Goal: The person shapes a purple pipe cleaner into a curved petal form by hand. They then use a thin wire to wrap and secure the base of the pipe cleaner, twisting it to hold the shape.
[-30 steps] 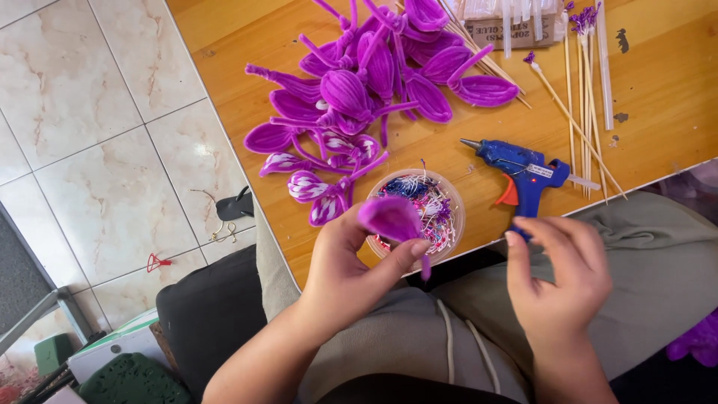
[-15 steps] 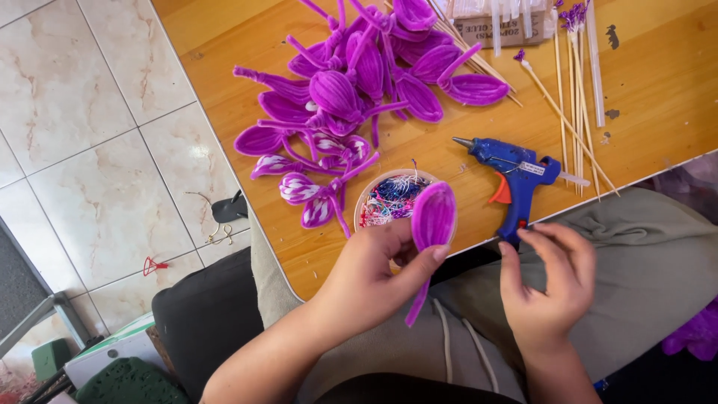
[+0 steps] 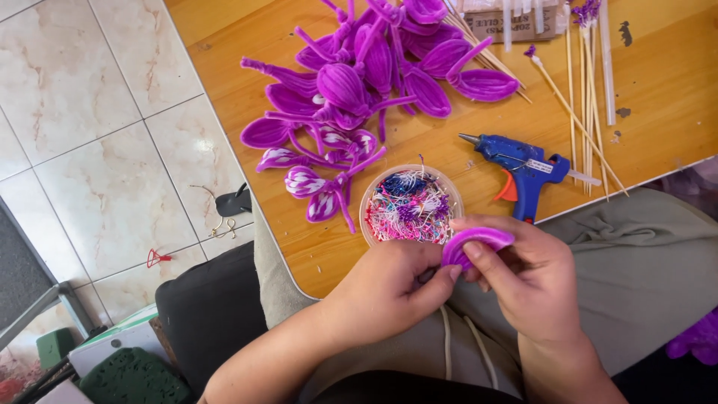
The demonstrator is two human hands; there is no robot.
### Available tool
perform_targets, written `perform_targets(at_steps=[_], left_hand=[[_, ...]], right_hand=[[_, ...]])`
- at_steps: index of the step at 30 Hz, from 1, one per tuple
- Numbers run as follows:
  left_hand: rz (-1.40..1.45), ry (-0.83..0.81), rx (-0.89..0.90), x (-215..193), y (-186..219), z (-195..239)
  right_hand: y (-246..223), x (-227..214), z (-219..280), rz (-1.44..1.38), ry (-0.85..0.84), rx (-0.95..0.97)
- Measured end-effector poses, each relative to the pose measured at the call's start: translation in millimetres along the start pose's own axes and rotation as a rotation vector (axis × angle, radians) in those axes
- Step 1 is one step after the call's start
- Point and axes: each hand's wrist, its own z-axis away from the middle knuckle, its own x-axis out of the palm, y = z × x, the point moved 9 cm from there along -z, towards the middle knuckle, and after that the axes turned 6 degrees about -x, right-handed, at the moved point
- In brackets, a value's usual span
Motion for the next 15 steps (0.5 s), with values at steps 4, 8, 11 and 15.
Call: perform_targets(at_steps=[4, 8, 11, 15], left_hand=[[-0.008, 0.056, 0.008, -3.1, -3.3, 2.3], [-0.064, 0.054, 0.05, 2.5, -6.9, 2.9], [-0.047, 0.05, 0.071, 8.4, -11.4, 2.9], [0.083, 0.023, 0.038, 16.1, -22.0, 2.4]], right_hand=[[-3.0, 0.5, 7.6, -0.023, 0.022, 0.048], [-6.0, 7.7, 3.0, 0.092, -0.151, 0.077], [-6.0, 10.1, 7.6, 0.179, -0.164, -0.024], [-11.0, 10.6, 18.5, 0.184, -0.016, -0.224]])
